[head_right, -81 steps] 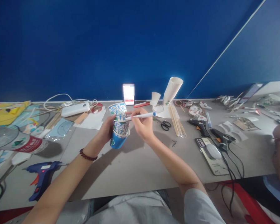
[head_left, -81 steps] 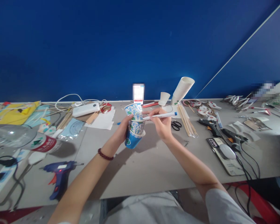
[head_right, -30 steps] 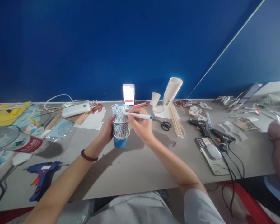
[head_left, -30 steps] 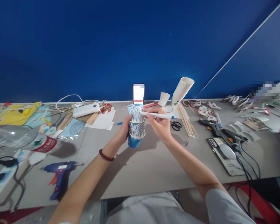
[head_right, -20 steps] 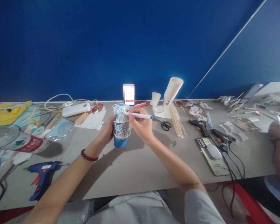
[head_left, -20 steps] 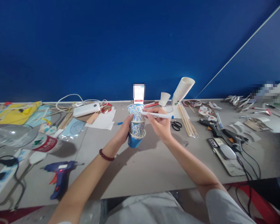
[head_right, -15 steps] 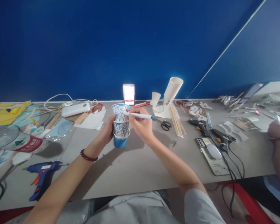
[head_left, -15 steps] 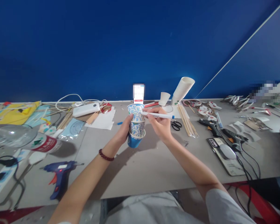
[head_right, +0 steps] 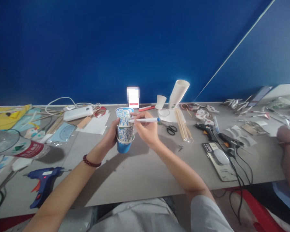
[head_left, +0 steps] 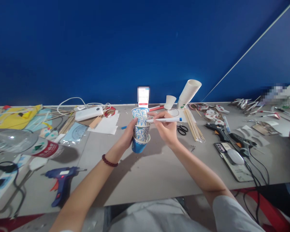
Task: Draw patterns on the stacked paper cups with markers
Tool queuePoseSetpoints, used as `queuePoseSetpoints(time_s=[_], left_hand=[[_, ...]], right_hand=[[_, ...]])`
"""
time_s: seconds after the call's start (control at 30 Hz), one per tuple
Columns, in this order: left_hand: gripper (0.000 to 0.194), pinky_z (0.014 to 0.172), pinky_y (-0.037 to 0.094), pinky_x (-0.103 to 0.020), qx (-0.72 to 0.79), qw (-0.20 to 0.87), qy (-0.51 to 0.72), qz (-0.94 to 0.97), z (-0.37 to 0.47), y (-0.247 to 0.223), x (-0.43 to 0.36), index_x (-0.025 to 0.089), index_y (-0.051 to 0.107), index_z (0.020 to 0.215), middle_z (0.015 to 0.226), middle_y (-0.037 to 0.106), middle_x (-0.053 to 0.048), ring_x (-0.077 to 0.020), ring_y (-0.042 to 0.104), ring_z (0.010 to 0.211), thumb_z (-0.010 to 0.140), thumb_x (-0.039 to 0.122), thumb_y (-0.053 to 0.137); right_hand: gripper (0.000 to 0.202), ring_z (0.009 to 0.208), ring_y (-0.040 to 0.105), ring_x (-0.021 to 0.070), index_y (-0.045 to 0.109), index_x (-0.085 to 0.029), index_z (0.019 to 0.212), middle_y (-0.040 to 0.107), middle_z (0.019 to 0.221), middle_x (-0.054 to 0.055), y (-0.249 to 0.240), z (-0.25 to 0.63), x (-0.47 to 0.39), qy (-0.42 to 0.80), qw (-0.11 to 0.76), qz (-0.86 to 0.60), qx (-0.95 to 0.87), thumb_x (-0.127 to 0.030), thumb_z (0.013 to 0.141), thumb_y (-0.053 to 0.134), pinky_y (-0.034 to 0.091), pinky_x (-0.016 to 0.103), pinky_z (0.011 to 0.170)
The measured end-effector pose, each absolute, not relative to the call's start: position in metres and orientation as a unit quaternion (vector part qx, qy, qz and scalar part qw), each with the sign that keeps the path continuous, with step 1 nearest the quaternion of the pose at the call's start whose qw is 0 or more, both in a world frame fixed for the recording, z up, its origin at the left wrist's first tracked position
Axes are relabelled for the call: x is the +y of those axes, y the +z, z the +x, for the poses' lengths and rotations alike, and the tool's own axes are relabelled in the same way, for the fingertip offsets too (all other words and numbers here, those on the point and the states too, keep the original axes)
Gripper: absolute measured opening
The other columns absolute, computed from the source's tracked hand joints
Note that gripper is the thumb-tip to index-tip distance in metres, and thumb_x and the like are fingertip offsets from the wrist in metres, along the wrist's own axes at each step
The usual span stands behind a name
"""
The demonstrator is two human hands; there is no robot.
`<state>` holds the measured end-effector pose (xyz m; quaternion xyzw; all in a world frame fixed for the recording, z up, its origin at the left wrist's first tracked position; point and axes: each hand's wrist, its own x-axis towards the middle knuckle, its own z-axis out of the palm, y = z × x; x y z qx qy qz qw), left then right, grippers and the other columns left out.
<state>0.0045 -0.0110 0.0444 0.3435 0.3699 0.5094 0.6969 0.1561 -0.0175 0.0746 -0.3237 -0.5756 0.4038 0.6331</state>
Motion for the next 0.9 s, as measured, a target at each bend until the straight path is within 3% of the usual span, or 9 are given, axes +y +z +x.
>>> queuePoseSetpoints(time_s=[0.47, 0.63, 0.9], left_hand=[[0.056, 0.089, 0.052, -0.038, 0.373, 0.704, 0.500, 0.340, 0.0046, 0.0467, -0.0121, 0.014, 0.070, 0.106, 0.096, 0.076, -0.010, -0.0287, 0.069, 0.098, 0.076, 0.061, 0.063], [0.053, 0.089, 0.053, -0.038, 0.377, 0.705, 0.502, 0.331, 0.0048, 0.0468, -0.0120, 0.015, 0.070, 0.107, 0.090, 0.077, -0.010, -0.0285, 0.069, 0.098, 0.079, 0.058, 0.061], [0.052, 0.093, 0.051, -0.040, 0.370, 0.701, 0.508, 0.337, 0.0067, 0.0488, -0.0131, 0.014, 0.069, 0.111, 0.097, 0.077, -0.010, -0.0281, 0.069, 0.099, 0.079, 0.055, 0.063]], right_hand=[[0.009, 0.104, 0.070, 0.0260, 0.059, -0.023, 0.071, 0.064, 0.071, 0.000, 0.0728, 0.1551, -0.0161, 0.443, 0.644, -0.313, -0.539, -0.022, 0.078, 0.065, 0.059, 0.042, 0.084], [0.010, 0.107, 0.069, 0.0247, 0.060, -0.023, 0.076, 0.068, 0.083, 0.002, 0.0731, 0.1539, -0.0150, 0.459, 0.653, -0.331, -0.503, -0.028, 0.080, 0.067, 0.061, 0.038, 0.080], [0.014, 0.097, 0.072, 0.0193, 0.061, -0.023, 0.083, 0.074, 0.094, 0.003, 0.0727, 0.1536, -0.0147, 0.470, 0.648, -0.336, -0.496, -0.034, 0.080, 0.070, 0.062, 0.039, 0.086]])
